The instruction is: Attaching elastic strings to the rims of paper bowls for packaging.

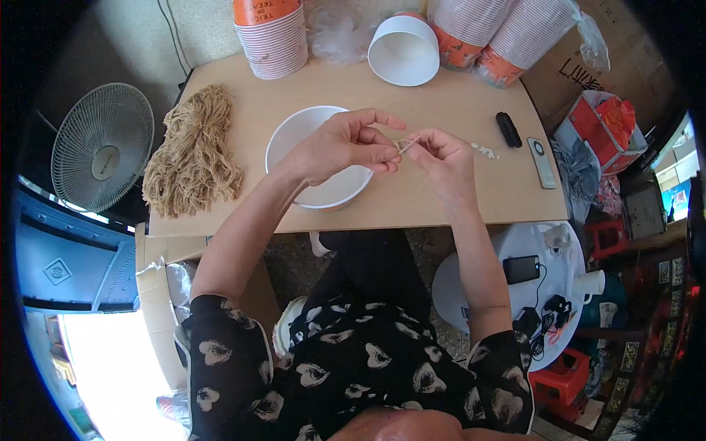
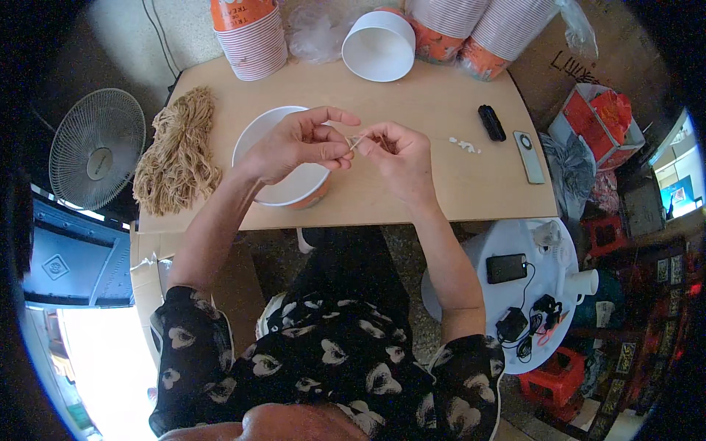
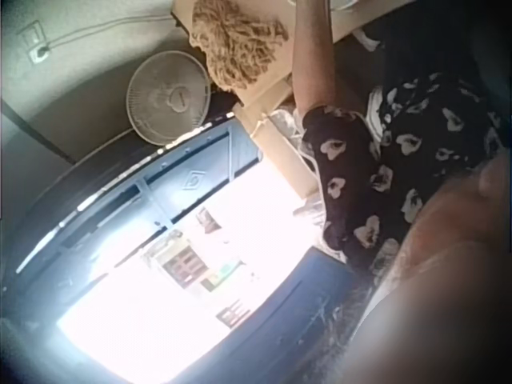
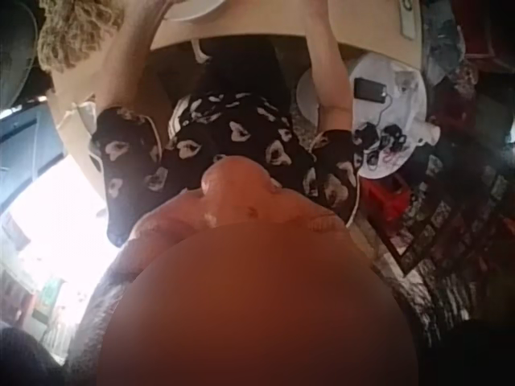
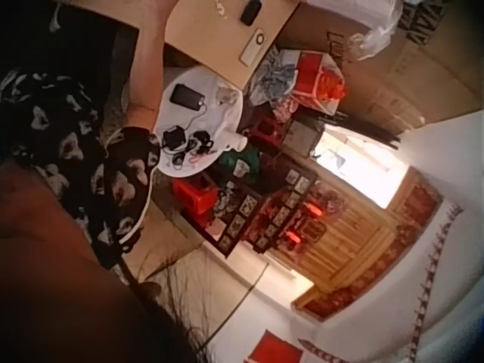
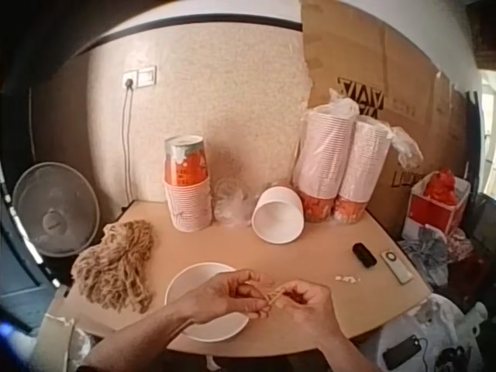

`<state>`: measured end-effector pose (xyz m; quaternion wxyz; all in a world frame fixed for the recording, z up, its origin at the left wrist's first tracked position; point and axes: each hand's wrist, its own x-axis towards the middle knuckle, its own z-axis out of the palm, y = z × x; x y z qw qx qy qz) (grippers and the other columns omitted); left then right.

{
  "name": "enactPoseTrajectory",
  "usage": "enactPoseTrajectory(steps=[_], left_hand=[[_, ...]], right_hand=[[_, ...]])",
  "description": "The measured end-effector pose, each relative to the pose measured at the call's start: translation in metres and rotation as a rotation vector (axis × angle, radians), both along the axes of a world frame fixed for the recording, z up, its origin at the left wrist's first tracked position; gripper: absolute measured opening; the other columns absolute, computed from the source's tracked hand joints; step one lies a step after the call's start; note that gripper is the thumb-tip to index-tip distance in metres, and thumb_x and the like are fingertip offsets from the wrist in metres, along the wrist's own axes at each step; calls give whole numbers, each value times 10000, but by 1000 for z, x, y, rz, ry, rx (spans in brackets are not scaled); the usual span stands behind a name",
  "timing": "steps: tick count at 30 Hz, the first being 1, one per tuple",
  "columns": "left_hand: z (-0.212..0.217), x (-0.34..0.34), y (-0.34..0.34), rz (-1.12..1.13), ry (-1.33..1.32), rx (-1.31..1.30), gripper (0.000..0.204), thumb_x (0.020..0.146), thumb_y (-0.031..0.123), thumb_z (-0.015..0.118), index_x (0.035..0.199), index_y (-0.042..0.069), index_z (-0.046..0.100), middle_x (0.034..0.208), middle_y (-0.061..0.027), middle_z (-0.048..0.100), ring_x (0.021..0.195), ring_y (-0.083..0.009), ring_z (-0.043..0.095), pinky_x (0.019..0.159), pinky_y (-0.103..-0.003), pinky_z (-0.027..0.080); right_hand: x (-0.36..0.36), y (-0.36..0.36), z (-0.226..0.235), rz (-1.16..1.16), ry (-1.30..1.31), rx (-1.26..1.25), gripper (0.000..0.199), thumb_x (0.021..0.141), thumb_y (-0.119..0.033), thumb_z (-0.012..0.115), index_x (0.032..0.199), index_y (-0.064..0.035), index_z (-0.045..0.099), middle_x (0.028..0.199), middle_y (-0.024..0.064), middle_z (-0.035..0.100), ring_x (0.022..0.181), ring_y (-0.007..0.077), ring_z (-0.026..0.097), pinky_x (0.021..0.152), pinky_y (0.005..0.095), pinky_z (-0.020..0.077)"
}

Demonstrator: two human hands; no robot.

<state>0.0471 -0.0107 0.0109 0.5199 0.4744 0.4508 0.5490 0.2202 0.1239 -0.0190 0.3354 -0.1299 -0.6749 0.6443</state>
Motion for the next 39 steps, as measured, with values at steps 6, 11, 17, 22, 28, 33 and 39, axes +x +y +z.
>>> enactPoseTrajectory(steps=[6,11,17,22,28,33,39], left_hand=[[-5,-2,1,91,23,51,217,930,58,686,1129,-28,670,935,-104,723,857,-139,703,785,-249,583],[-4,0,0,148,59,0,155,935,66,686,1043,-45,682,914,-105,723,839,-146,711,764,-245,594],[-2,5,-1,202,132,-58,157,940,90,689,979,-59,659,898,-124,717,803,-153,716,728,-235,599],[0,7,-3,226,138,-55,159,941,93,687,972,-61,659,882,-125,718,801,-152,718,720,-236,599],[-1,8,-5,261,168,-32,152,927,78,690,970,-67,680,893,-124,727,821,-148,720,750,-255,597],[-5,9,-5,266,220,-46,166,915,74,703,1028,-47,690,915,-100,731,859,-143,718,803,-264,584],[-10,9,-8,266,264,18,193,914,77,709,1059,-52,705,943,-114,737,863,-150,720,814,-266,587]], right_hand=[[3,-4,5,-35,-117,128,90,889,-70,727,960,-15,739,736,-76,623,619,-28,457,524,167,344],[6,-8,9,-43,-173,212,74,894,-60,710,936,-3,733,711,-75,605,614,-20,460,521,177,349],[4,-10,8,40,-137,191,87,904,-72,701,917,14,708,732,-51,615,638,0,498,538,179,373],[4,-6,12,174,-178,-49,103,893,-99,723,901,3,706,699,-46,587,590,3,456,507,184,331],[-2,-6,5,227,-152,-365,116,879,-113,735,828,-19,689,632,-41,531,495,18,391,456,196,266],[-4,-4,-2,197,-132,-439,129,875,-107,734,788,-34,673,613,-30,524,466,28,383,446,200,262],[-3,-4,-7,213,-98,-517,140,875,-114,737,781,-37,668,610,-25,522,466,33,390,446,206,269]])
